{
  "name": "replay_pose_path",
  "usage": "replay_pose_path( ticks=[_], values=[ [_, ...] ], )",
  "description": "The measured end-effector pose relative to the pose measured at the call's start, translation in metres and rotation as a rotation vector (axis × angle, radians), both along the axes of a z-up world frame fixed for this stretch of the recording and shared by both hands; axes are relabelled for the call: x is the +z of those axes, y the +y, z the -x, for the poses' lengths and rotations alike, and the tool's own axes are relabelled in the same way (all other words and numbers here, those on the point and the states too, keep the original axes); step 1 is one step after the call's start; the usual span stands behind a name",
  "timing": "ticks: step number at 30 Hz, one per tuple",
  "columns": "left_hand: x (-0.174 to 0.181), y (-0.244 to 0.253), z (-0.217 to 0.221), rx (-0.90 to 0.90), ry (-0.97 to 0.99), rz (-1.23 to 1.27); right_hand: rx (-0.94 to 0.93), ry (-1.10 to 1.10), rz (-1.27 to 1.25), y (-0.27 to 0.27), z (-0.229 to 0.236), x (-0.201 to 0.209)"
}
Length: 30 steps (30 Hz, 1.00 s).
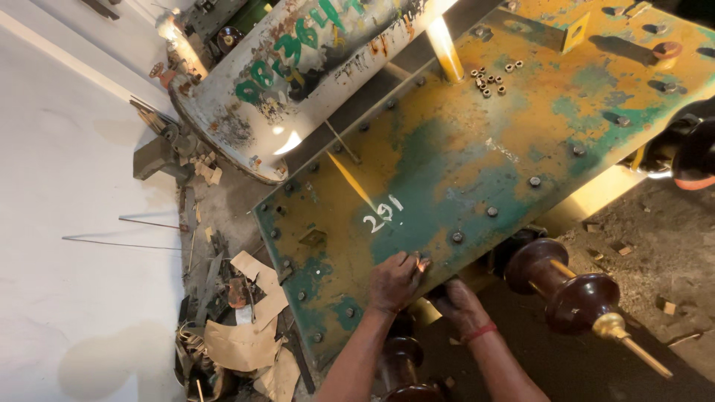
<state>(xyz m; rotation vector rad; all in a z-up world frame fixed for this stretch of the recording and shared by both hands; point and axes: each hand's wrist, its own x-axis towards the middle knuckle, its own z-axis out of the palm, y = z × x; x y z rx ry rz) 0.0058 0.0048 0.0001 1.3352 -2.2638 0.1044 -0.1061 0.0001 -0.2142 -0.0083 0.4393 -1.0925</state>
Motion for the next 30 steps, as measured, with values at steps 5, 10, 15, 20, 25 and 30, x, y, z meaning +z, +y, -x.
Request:
replay_pose_path(
  ticks=[5, 10, 15, 20, 25, 30],
  values=[
    [0.002, -0.001, 0.003, 0.006, 0.011, -0.016, 0.048, 0.13, -0.063, -0.004, -0.002, -0.008],
    [0.003, 0.002, 0.003, 0.003, 0.026, -0.016, 0.007, -0.036, -0.028, -0.003, -0.006, -0.008],
    [0.007, 0.0, 0.003, 0.012, 0.001, -0.022, 0.045, -0.013, -0.054, -0.008, -0.006, -0.012],
    [0.004, 0.003, 0.003, -0.012, 0.008, -0.024, 0.08, 0.038, -0.08, -0.003, -0.008, -0.017],
    [0.005, -0.003, 0.001, -0.012, 0.001, -0.015, 0.042, -0.017, -0.094, -0.009, -0.005, 0.009],
    [0.002, 0.0, 0.002, -0.01, 0.006, -0.03, 0.018, 0.07, -0.041, 0.004, 0.0, 0.04]
  ],
)
